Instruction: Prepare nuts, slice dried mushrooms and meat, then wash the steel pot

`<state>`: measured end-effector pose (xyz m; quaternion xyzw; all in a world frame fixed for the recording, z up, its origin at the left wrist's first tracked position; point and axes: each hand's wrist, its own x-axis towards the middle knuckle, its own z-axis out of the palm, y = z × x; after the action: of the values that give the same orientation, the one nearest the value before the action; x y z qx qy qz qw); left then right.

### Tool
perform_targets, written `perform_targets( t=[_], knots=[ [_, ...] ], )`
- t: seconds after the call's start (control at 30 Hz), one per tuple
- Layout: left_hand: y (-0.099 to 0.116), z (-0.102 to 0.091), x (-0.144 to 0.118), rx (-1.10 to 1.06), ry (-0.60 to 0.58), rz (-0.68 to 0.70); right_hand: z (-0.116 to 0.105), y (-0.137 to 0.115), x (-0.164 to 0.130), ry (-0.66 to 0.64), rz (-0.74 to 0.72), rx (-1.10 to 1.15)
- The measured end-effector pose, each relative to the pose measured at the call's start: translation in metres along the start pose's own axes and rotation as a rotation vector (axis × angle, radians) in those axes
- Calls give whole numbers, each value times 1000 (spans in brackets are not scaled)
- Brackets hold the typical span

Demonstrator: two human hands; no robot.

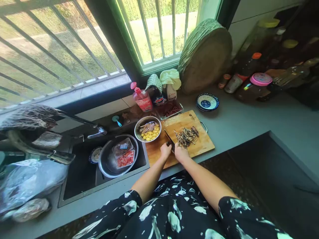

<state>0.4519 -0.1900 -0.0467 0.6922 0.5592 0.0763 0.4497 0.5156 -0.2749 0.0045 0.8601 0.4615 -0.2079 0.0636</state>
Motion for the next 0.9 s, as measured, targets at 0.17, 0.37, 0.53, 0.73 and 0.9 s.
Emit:
perform_targets(
  t=[0.17, 0.37, 0.53, 0.73, 0.9],
  knots=[
    [-3, 2, 3, 15, -5, 13, 12, 4, -14, 9, 42, 3],
    [-10, 5, 3, 25, 4, 22, 15, 1, -8, 38, 36, 26],
    [-7, 1, 4, 14, 31, 26, 9, 3, 8, 74, 48, 50],
    [-6, 7, -1, -49, 78, 19, 10, 2, 8, 91, 25, 65],
    [-16, 16, -8, -194, 98, -43, 9, 7, 12, 79, 61, 84]
  ],
)
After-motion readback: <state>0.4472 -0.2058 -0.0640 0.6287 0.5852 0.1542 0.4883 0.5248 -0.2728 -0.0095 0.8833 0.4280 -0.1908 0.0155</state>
